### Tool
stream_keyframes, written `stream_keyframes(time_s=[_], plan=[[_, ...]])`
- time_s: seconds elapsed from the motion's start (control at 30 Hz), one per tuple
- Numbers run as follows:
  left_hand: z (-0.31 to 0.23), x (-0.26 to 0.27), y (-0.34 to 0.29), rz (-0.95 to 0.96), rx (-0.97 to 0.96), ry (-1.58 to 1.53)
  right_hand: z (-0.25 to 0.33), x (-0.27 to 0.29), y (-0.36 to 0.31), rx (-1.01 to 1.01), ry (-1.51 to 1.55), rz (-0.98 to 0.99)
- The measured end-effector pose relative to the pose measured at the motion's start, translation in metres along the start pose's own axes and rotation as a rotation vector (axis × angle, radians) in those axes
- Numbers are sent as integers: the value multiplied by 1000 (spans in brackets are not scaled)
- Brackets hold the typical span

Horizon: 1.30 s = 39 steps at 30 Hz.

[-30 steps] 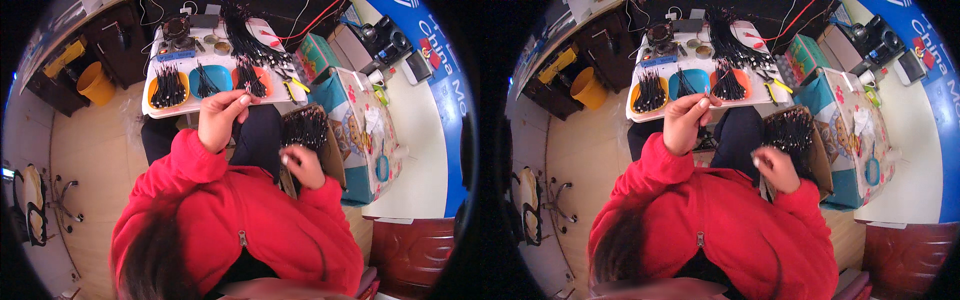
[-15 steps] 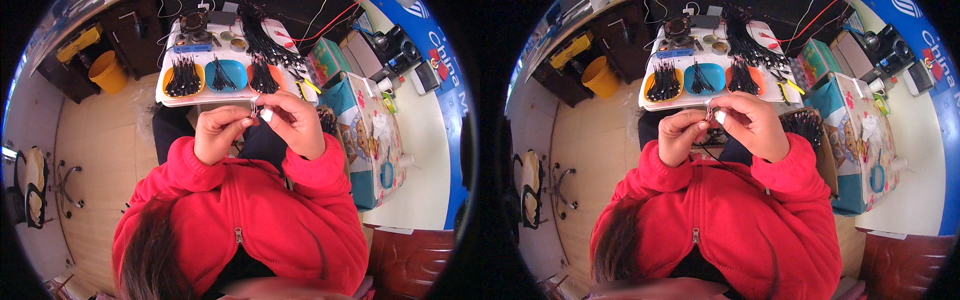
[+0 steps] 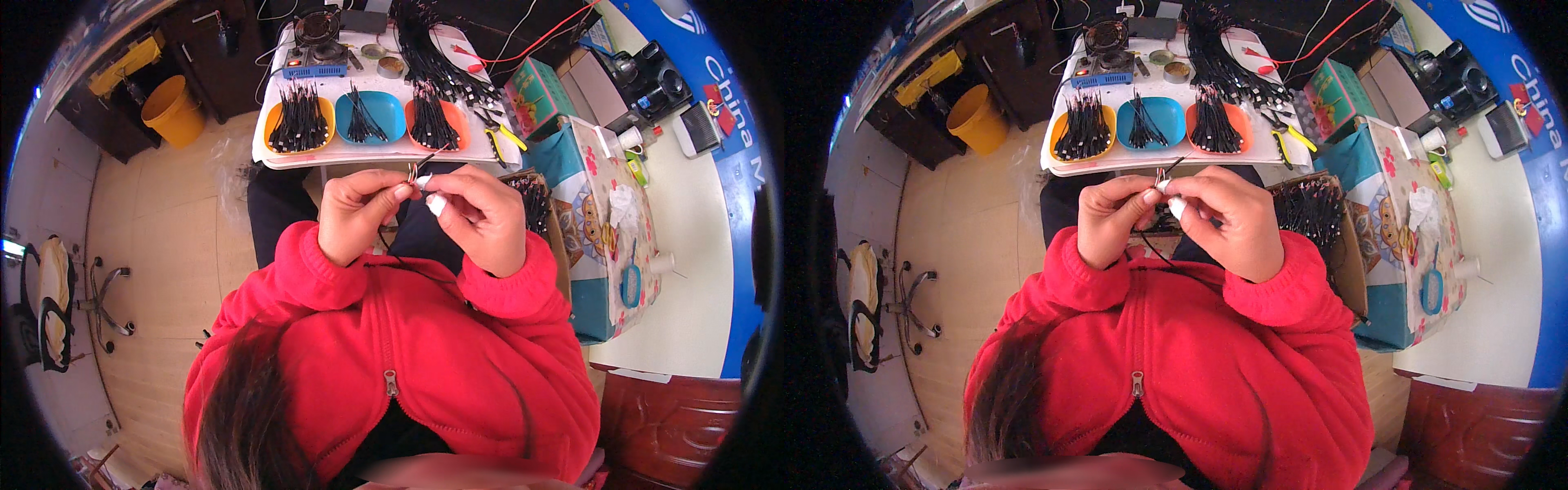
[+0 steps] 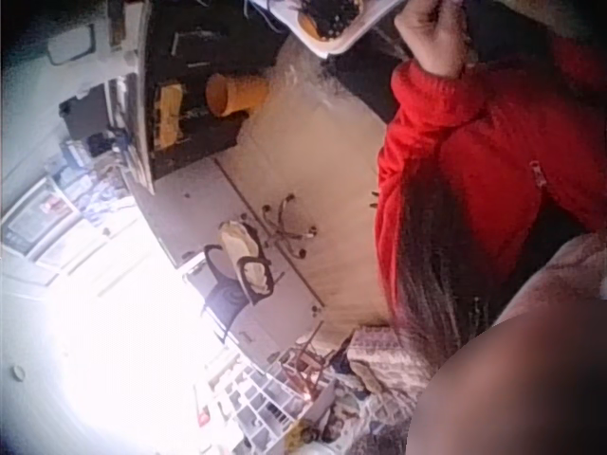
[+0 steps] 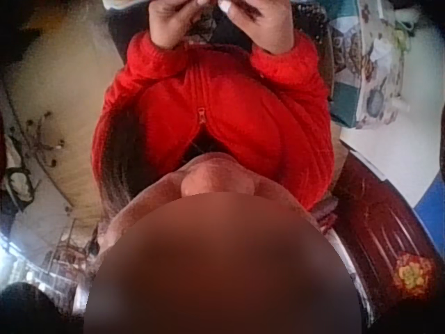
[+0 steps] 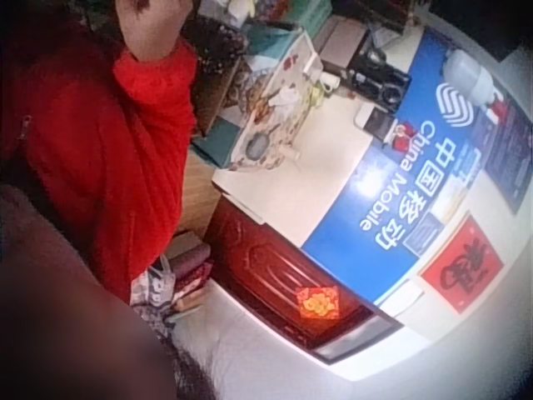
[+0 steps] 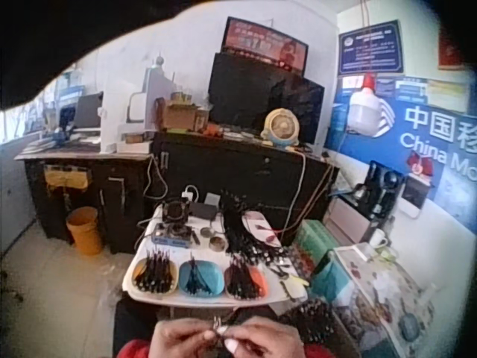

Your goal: The person repeatedly picks small black cable-like items from trays, attaches white connectors to their ends, and places the finished items into a cardboard box. The process is continuous and repetitive throughout the clip.

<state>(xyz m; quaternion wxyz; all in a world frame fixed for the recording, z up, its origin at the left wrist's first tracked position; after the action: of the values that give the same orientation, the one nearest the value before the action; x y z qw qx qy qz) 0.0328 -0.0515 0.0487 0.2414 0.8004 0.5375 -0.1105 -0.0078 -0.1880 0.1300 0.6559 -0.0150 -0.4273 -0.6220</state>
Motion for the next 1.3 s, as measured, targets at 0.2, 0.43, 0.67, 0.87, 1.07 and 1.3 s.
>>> stream_keyframes(time_s=[0.2,0.43,0.67,0.87,1.07,1.3], plan=[[-5,-5,-2,32,-46,115,-27,-6,4,-151,256,52],[-2,-2,-2,9,-24,130,-11,-3,3,-59,108,78],[9,2,0,11,66,-117,-15,-2,-3,-67,187,-5],[15,-2,0,44,94,-219,-29,-12,-2,-179,349,26],[15,-5,-2,60,74,-160,-40,-26,-2,-264,538,-7],[21,-2,0,66,95,-122,-62,-36,-7,-379,601,-45]])
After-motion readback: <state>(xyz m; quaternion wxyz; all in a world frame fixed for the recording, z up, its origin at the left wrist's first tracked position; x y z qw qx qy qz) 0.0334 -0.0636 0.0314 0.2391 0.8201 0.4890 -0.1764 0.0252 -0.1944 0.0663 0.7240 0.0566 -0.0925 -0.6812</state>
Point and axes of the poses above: each hand's wrist, its own y-axis towards the middle knuckle, its own x-axis out of the back of the hand, z = x × y, the point moved 8 cm from there along y, towards the middle knuckle, and after that the axes turned 8 degrees about -y, right-handed, at the moved point
